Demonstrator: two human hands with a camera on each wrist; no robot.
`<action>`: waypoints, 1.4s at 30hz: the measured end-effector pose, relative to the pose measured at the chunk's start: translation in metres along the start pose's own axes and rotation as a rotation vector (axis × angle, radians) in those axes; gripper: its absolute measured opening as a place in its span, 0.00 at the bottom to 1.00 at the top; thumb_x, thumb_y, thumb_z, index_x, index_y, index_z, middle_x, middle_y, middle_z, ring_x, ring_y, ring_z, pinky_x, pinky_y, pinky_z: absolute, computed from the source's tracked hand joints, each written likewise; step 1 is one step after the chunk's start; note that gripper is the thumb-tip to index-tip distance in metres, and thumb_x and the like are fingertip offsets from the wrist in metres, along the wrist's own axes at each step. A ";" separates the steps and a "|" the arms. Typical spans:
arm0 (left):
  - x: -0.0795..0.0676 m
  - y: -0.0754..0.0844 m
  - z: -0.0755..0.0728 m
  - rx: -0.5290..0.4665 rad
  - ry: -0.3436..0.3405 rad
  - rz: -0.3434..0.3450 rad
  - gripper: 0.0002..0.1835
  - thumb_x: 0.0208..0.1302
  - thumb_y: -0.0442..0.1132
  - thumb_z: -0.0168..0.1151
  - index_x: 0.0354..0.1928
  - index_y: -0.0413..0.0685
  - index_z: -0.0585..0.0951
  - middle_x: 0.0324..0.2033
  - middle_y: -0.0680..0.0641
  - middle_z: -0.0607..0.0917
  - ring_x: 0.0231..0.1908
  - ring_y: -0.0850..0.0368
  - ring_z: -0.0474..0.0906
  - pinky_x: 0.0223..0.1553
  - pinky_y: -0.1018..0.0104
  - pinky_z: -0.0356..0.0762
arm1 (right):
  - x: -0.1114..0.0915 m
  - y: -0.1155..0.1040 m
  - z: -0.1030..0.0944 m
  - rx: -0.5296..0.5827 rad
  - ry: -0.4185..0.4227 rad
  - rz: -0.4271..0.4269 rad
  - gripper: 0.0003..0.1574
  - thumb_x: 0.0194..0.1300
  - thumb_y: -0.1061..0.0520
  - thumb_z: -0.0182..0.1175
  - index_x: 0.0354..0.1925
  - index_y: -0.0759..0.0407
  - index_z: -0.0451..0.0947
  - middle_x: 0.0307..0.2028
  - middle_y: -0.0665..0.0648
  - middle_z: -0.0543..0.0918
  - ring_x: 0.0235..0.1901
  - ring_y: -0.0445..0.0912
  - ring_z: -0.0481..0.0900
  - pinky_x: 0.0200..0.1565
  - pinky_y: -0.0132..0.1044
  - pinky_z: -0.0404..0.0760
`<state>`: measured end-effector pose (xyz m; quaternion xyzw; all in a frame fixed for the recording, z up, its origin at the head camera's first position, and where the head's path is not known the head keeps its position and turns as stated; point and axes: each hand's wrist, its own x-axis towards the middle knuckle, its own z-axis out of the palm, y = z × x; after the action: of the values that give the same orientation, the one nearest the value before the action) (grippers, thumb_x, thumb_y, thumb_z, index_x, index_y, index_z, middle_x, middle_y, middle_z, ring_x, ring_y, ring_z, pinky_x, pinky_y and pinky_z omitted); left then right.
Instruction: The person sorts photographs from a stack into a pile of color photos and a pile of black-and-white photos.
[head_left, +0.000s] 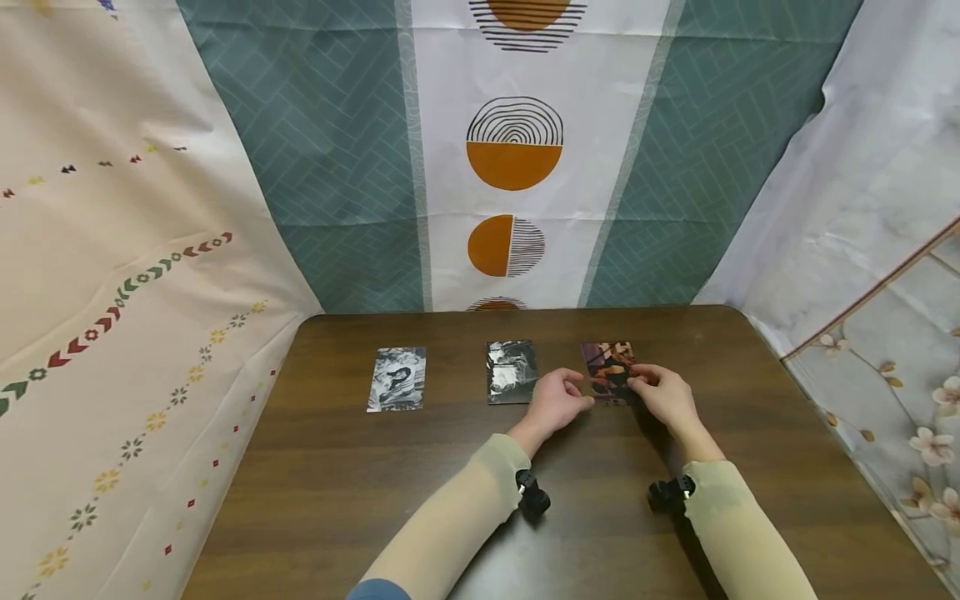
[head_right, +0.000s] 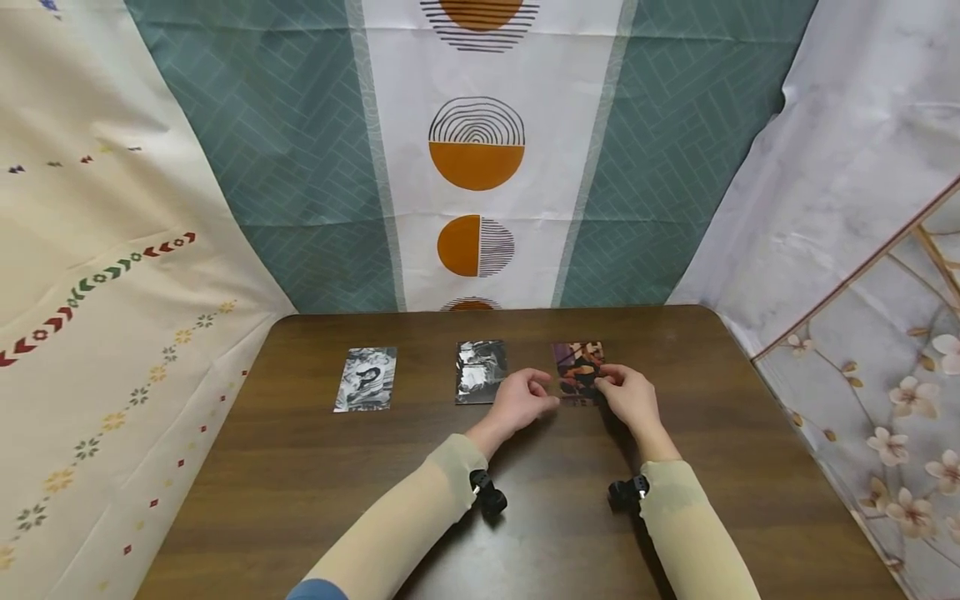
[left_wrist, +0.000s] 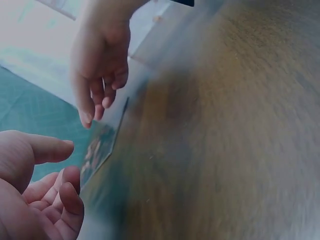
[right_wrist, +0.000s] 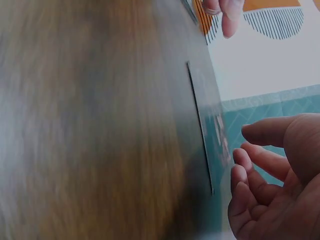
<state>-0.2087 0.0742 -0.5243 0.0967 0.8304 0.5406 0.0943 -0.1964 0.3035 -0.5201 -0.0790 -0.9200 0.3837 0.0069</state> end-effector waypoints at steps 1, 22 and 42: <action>-0.001 0.000 -0.002 -0.009 -0.002 0.005 0.24 0.63 0.36 0.79 0.60 0.41 0.85 0.28 0.56 0.82 0.28 0.63 0.77 0.36 0.65 0.78 | 0.000 -0.002 0.002 0.002 0.004 -0.005 0.29 0.79 0.50 0.61 0.70 0.65 0.78 0.56 0.67 0.84 0.55 0.63 0.80 0.56 0.60 0.76; -0.024 -0.033 -0.069 -0.152 0.087 0.021 0.23 0.62 0.33 0.77 0.58 0.38 0.84 0.30 0.53 0.82 0.21 0.61 0.77 0.27 0.68 0.79 | -0.003 -0.049 0.055 0.066 -0.008 -0.154 0.24 0.77 0.53 0.64 0.65 0.60 0.82 0.48 0.60 0.87 0.47 0.55 0.83 0.45 0.45 0.78; -0.030 -0.068 -0.119 -0.183 0.182 -0.027 0.22 0.64 0.31 0.74 0.59 0.34 0.83 0.30 0.49 0.83 0.20 0.57 0.77 0.27 0.68 0.76 | -0.003 -0.081 0.097 0.094 -0.129 -0.168 0.20 0.73 0.54 0.68 0.59 0.60 0.84 0.46 0.58 0.88 0.46 0.53 0.85 0.46 0.48 0.81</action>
<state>-0.2143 -0.0651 -0.5380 0.0272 0.7839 0.6193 0.0343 -0.2118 0.1781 -0.5312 0.0239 -0.9030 0.4287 -0.0166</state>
